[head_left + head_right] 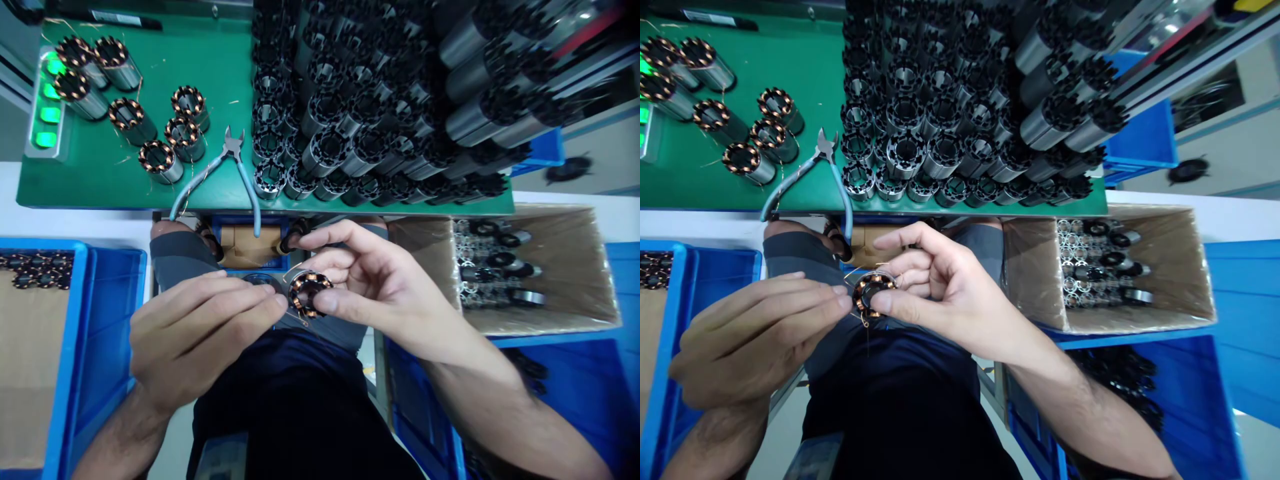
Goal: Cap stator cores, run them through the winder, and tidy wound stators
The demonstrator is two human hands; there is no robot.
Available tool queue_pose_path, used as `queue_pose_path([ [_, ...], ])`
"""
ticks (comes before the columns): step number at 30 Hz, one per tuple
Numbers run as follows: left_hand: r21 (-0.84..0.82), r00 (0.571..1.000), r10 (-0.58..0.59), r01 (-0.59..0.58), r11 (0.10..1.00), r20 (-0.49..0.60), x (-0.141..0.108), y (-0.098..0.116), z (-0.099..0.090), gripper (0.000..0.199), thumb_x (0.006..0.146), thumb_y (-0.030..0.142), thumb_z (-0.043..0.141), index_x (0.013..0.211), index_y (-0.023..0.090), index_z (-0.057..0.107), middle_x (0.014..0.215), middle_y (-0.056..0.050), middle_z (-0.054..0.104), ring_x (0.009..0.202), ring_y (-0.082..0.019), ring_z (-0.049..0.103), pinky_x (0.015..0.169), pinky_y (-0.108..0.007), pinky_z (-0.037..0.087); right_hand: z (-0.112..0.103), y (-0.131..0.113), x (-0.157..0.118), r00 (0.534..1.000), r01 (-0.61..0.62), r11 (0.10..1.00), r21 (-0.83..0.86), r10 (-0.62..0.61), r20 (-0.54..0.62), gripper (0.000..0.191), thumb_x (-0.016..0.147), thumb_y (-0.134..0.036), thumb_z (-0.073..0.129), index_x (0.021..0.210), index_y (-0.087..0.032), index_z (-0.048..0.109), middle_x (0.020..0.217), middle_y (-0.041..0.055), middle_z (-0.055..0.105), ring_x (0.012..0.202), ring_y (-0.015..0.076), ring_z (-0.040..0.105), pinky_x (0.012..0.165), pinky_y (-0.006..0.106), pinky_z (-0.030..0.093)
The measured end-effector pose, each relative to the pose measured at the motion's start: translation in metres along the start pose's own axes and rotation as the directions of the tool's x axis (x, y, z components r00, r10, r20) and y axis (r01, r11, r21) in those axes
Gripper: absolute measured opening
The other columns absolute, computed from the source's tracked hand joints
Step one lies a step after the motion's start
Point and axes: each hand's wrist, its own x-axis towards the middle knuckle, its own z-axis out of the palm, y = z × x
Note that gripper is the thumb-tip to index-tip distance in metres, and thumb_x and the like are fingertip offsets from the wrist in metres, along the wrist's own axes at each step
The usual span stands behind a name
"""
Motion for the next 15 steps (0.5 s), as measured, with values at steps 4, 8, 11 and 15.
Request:
queue_pose_path([
  [4,-0.100,0.995,-0.075,0.081,0.992,0.060,-0.011,-0.011,0.020,0.019,0.106,0.007,0.081,0.114,0.024,0.085,0.102,0.004,0.092,0.092,-0.016,0.088,0.093,-0.028,0.068,-0.004,0.003,0.001,0.997,0.047,0.996,0.077,-0.043,-0.059,0.051,0.089,-0.015,0.106,0.128,-0.029,0.076,0.109,-0.0038,0.093,0.093,0.0105,0.090,0.090,0.017,0.071],
  [8,-0.163,0.915,-0.300,0.350,0.922,0.268,-0.026,-0.026,0.040,0.010,0.109,0.018,0.081,0.103,0.023,0.087,0.098,0.002,0.091,0.085,-0.018,0.087,0.081,-0.029,0.065,-0.008,0.008,-0.001,0.997,0.050,0.998,0.041,-0.047,-0.062,0.049,0.087,-0.012,0.106,0.124,-0.028,0.077,0.106,-0.0050,0.092,0.092,0.0093,0.088,0.088,0.016,0.070],
  [11,-0.351,0.839,-0.499,0.544,0.762,0.217,-0.019,-0.023,0.037,0.007,0.104,0.021,0.089,0.107,0.026,0.091,0.107,0.001,0.092,0.098,-0.018,0.088,0.093,-0.028,0.066,-0.007,0.013,-0.001,0.997,0.044,0.998,-0.035,-0.047,-0.069,0.051,0.085,-0.011,0.107,0.123,-0.027,0.077,0.105,-0.0041,0.091,0.092,0.0092,0.087,0.087,0.015,0.068],
  [15,-0.565,0.825,-0.551,0.516,0.644,0.125,0.008,-0.005,0.027,0.016,0.092,0.021,0.101,0.103,0.030,0.092,0.119,-0.001,0.090,0.113,-0.019,0.084,0.106,-0.030,0.065,-0.002,0.019,0.000,0.997,0.054,0.991,-0.119,-0.061,-0.056,0.053,0.087,-0.018,0.107,0.128,-0.027,0.074,0.109,-0.0008,0.090,0.097,0.0126,0.088,0.092,0.019,0.070],
])
